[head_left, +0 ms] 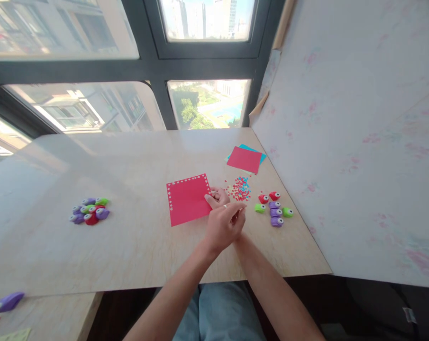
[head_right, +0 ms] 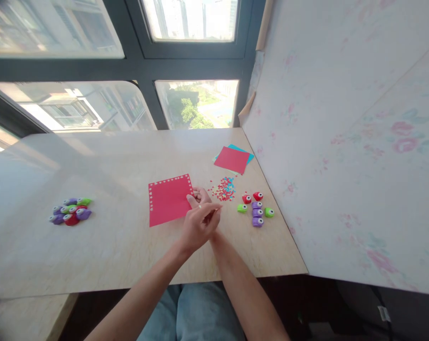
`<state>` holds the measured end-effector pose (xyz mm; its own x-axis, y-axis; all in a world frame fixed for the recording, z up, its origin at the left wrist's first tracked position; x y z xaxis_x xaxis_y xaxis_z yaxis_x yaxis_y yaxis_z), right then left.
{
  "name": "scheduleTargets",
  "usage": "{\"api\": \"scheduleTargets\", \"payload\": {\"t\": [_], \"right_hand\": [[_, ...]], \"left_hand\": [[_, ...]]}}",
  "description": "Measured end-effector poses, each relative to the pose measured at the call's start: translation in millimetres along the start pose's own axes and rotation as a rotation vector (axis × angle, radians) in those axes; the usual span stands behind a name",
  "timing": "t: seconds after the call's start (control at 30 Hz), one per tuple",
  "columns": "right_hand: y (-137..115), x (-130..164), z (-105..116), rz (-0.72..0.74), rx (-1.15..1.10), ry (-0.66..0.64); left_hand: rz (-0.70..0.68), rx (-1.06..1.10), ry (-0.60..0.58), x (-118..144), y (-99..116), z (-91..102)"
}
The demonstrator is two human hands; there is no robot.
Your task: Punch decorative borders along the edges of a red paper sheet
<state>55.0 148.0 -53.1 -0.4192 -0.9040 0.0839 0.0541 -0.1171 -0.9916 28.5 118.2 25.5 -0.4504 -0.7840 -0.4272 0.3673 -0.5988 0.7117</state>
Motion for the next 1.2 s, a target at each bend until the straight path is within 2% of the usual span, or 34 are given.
{"api": "scheduleTargets", "payload": {"t": [0.03,0.1,0.13,0.2,0.27,0.33,0.37,0.43,0.5,0.57,0.93,1.2], "right_hand": [[1.5,-1.3,0.8,-0.008,-0.012,-0.009],[3.4,-10.8,-4.9,-0.007,-0.052,-0.109],[3.9,-17.2,-8.5,-0.007,-0.122,-0.171],[6.3,-29.5,-9.7,-0.019,-0.206,-0.212],[8.3,-35.7,-10.0,-0.03,-0.236,-0.222],[8.7,-35.4,-9.5,-0.03,-0.245,-0.221],[8.3,-33.8,-8.7,-0.026,-0.249,-0.218],[6.4,-30.0,-6.3,-0.009,-0.246,-0.206],[4.0,-26.9,-3.9,0.012,-0.231,-0.193],[2.6,-24.9,-2.6,0.022,-0.211,-0.187],[-1.7,-19.3,-1.5,0.066,-0.205,-0.215],[0.2,-16.3,-5.7,0.057,-0.236,-0.251]], "left_hand": [[-0.002,-0.01,0.08,11.9,-1.8,18.7],[0.006,-0.036,0.278,39.3,-8.1,60.0],[0.026,-0.055,0.39,54.7,-13.5,81.4],[0.103,-0.109,0.61,86.9,-28.6,121.2],[0.236,-0.114,0.767,115.2,-51.6,149.9],[0.403,-0.02,0.824,134.1,-81.5,162.8],[0.493,0.07,0.798,138.5,-97.7,161.5],[0.643,0.302,0.652,138.5,-124.3,144.7],[0.713,0.496,0.5,133.1,-135.3,125.2],[0.714,0.585,0.424,126.7,-136.7,115.9],[0.738,0.582,0.442,124.9,-146.5,113.6],[0.745,0.517,0.504,125.4,-148.7,115.0]]}}
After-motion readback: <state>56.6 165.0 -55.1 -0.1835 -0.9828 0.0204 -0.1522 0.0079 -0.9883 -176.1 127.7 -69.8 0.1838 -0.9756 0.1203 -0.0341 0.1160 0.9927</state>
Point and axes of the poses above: each hand's wrist, its own x-axis away from the middle knuckle, its own z-axis out of the back of the hand, y = z × x, the point moved 10 cm from there along -x, towards the middle knuckle, and after that the axes turned 9 degrees about -z, right-handed, at the moved point
